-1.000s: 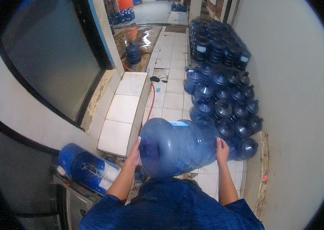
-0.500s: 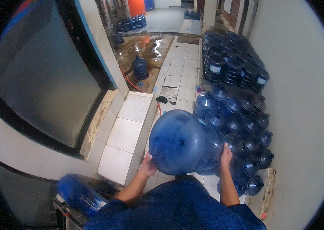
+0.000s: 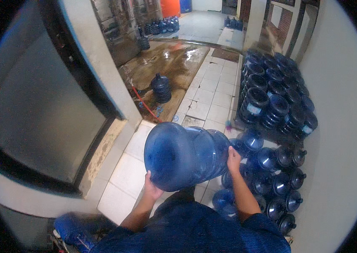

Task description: The person cleans the exterior of a large blue water dispenser jug using a hose and a sponge. They scrub the top and sides of the jug, rinse it, and then place it back with other jugs. The person repeats this process with a second jug.

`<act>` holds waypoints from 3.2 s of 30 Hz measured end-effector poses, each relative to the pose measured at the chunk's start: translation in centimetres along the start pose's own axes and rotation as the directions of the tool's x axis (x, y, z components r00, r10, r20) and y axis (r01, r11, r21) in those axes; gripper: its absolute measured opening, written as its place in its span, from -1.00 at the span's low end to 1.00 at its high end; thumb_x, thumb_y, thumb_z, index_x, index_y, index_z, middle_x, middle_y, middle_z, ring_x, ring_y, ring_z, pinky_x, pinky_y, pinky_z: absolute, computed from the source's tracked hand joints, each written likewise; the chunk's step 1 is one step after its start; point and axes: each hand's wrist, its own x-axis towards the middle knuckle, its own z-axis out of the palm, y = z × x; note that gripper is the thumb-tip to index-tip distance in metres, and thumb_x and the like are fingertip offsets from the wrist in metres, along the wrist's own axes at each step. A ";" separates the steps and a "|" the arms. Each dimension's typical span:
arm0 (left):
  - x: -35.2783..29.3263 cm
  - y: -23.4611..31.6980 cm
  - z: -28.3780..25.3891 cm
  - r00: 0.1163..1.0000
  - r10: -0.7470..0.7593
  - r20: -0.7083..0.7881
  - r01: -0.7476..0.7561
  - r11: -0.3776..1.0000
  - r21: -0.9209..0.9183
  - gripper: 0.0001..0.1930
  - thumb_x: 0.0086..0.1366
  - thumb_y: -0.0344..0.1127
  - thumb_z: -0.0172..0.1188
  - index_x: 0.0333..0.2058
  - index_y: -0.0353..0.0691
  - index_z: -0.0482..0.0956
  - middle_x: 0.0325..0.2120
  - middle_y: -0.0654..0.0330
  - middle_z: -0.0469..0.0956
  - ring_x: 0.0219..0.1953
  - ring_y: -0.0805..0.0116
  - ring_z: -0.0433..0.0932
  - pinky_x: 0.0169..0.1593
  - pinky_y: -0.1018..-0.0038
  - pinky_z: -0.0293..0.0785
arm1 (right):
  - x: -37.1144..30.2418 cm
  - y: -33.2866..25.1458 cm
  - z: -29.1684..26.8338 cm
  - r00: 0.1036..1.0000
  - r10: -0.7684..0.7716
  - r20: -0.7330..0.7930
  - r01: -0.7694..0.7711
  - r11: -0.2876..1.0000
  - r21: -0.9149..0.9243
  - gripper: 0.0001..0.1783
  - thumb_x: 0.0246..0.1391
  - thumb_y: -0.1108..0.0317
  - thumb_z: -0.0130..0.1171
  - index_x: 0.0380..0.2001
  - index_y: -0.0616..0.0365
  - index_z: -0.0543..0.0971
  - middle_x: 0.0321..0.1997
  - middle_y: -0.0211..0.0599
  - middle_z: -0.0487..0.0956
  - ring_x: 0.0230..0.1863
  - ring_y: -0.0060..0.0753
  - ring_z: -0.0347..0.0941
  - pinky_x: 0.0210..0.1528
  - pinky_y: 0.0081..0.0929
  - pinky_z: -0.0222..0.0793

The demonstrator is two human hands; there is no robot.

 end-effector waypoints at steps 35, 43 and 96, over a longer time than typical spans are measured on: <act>90.0 3.3 28.7 0.996 0.033 0.080 -0.060 0.930 0.363 -0.19 0.20 0.08 0.20 0.32 -0.28 0.26 0.19 0.05 0.46 0.21 0.03 0.46 0.29 0.10 0.38 | 83.1 -22.2 11.9 0.932 -0.253 0.261 0.275 0.960 -0.051 -0.44 0.38 0.09 0.08 0.29 0.22 0.41 0.32 -0.06 0.45 0.35 -0.19 0.32 0.39 -0.32 0.17; 114.3 6.6 34.8 0.975 -0.013 0.220 -0.099 0.866 0.490 -0.18 0.21 -0.04 0.26 0.35 -0.31 0.21 0.27 0.04 0.39 0.28 0.09 0.40 0.37 0.16 0.28 | 100.0 -27.4 18.2 0.913 -0.036 0.406 -0.015 0.992 0.123 -0.20 0.31 -0.01 0.20 0.43 0.19 0.20 0.45 0.05 0.29 0.47 -0.11 0.17 0.47 -0.25 0.06; 220.3 -39.6 92.3 0.248 -0.938 0.241 -0.521 0.080 0.850 0.07 0.12 0.00 0.48 0.47 -0.11 -0.01 0.42 -0.01 0.03 0.46 -0.02 0.04 0.44 0.04 0.09 | 187.4 -20.0 4.7 0.397 0.558 -0.728 0.352 0.640 0.683 0.01 -0.11 0.65 0.41 0.44 0.18 0.21 0.25 -0.22 0.51 0.20 -0.22 0.44 0.33 -0.28 0.29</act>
